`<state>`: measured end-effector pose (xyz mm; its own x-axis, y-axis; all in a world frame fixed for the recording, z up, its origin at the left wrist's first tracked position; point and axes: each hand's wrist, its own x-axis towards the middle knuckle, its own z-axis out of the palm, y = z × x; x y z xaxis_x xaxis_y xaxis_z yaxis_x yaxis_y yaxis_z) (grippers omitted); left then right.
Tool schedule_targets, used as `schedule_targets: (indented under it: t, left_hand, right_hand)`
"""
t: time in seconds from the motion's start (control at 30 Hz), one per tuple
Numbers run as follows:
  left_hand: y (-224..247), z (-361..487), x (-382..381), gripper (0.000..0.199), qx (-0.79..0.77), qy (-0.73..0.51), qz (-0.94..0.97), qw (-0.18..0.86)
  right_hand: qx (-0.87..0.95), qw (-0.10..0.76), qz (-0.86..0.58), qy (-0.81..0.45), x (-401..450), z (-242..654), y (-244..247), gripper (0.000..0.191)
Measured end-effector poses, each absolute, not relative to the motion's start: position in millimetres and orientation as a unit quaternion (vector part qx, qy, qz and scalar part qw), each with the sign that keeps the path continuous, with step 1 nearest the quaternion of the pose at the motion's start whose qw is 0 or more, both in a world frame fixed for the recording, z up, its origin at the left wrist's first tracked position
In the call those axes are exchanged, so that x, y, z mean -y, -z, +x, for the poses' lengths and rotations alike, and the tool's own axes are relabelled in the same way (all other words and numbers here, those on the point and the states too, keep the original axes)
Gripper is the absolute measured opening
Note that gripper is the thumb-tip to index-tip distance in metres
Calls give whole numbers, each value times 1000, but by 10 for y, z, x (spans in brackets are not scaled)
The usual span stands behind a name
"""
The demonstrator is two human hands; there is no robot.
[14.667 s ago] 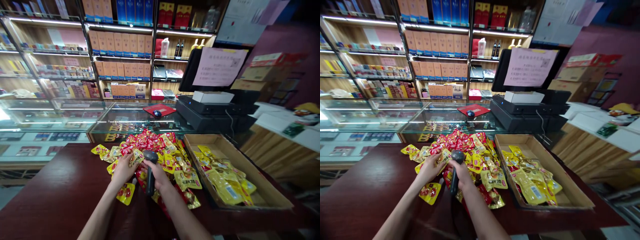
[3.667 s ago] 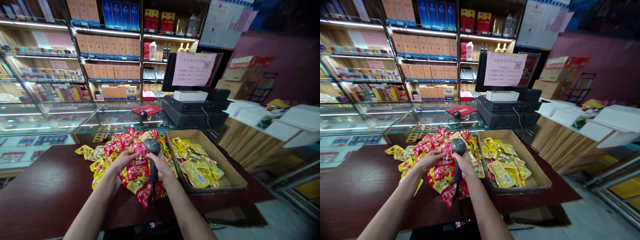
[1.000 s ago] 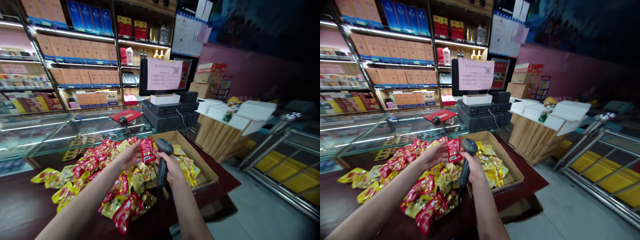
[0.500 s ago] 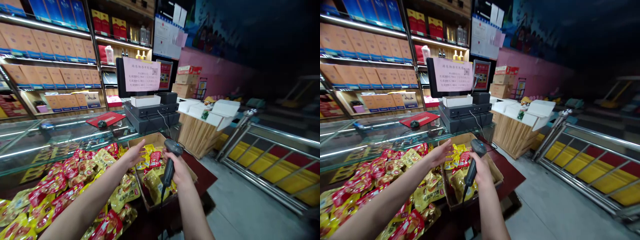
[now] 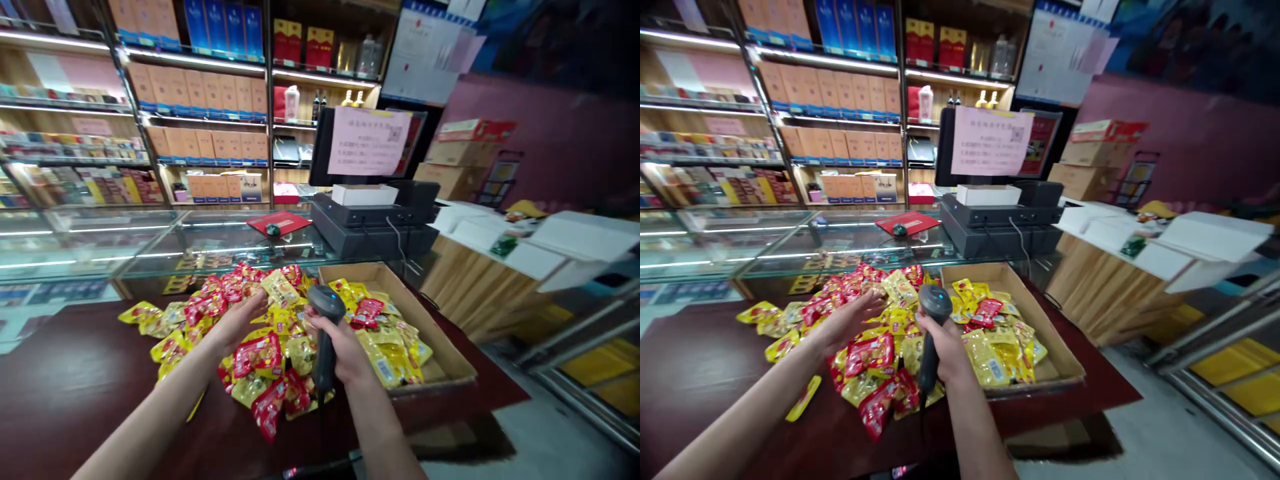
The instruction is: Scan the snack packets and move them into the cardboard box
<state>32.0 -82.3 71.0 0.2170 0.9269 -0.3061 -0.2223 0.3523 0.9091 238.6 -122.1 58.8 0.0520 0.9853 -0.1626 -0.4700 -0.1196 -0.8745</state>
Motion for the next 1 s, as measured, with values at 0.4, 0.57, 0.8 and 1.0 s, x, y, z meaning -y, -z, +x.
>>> schedule_targets:
  t: [0.4,0.57,0.8,1.0]
  left_hand:
    - [86,-276,1453,47,-609,-415,560,379]
    - [193,-160,1493,45,-624,-396,598,311]
    - [78,-7,1518,60,-591,-378,652,287]
    - [-61,43,1489,56,-540,-385,682,310]
  right_hand:
    - [276,516,-466,-663,1520,1982,-146,26]
    - [275,505,-473,-667,1506,1914,-121,23]
    - [262,468,-451,-713,1428,1791,-276,30]
    - [240,491,-355,-758,1303,1714,-450,24]
